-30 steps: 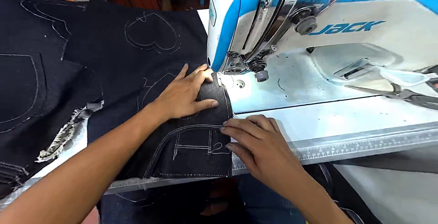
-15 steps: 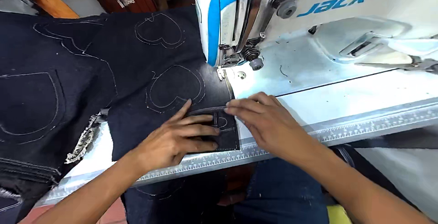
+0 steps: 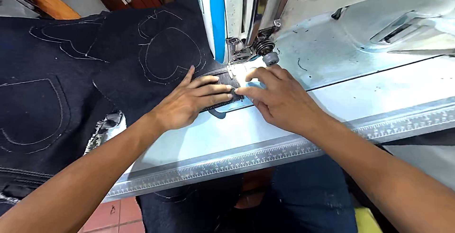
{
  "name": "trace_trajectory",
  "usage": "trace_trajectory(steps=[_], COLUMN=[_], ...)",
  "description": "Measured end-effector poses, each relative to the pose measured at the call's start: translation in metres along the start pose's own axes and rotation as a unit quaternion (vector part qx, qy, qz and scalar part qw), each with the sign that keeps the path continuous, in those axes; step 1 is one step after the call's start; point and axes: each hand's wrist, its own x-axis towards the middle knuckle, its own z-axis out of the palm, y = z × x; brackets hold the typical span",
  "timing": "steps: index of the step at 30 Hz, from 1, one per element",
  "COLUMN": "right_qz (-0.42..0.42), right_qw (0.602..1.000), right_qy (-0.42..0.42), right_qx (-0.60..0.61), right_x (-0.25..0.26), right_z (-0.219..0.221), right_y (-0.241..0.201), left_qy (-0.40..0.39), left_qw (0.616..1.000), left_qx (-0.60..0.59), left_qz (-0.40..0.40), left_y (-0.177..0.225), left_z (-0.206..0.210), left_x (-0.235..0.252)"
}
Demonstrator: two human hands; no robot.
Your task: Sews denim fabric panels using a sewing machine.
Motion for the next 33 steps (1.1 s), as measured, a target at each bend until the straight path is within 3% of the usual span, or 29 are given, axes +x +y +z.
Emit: trace_trajectory(steps=[8,10,13,15,17,19,22,24,27,33], right_qz=[0.055,0.059,0.057,0.049,0.041,0.015,-0.054,-0.069,-0.048,-0.073], right_qw=[0.998,0.998,0.998,0.998,0.998,0.999,0.998,0.997,0.997,0.997], right_qy=[-0.006,-0.008,0.000,0.022,0.043,0.033,-0.012,-0.006,0.028,-0.020], right_qx=[-0.024,-0.014,0.006,0.018,0.024,0.026,0.023,0.039,0.046,0.023], right_x=[0.004,0.002,0.002,0.000,-0.001,-0.002,0.002,-0.001,-0.012,-0.030], right_z=[0.002,0.001,0.001,0.001,0.001,0.000,-0.002,-0.002,-0.004,-0.016], right_y=[0.000,0.002,0.004,0.006,0.008,0.007,0.005,0.005,0.008,0.002], left_qy=[0.006,-0.046,-0.120,-0.139,-0.110,-0.047,0.027,0.064,0.101,0.130], left_qw=[0.999,0.997,0.960,0.948,0.972,0.996,0.971,0.945,0.926,0.935], left_qx=[0.024,0.063,0.156,0.158,0.115,0.078,0.100,0.100,0.083,0.093], left_qz=[-0.038,0.021,0.198,0.238,0.170,0.026,-0.214,-0.305,-0.353,-0.317], left_y=[-0.029,-0.039,-0.085,-0.106,-0.087,-0.025,0.089,0.139,0.158,0.142], left_z=[-0.009,-0.034,-0.078,-0.077,-0.049,-0.019,0.023,0.042,0.051,0.054], left_x=[0.024,0.035,0.038,0.019,-0.010,-0.032,-0.034,-0.017,0.005,0.002])
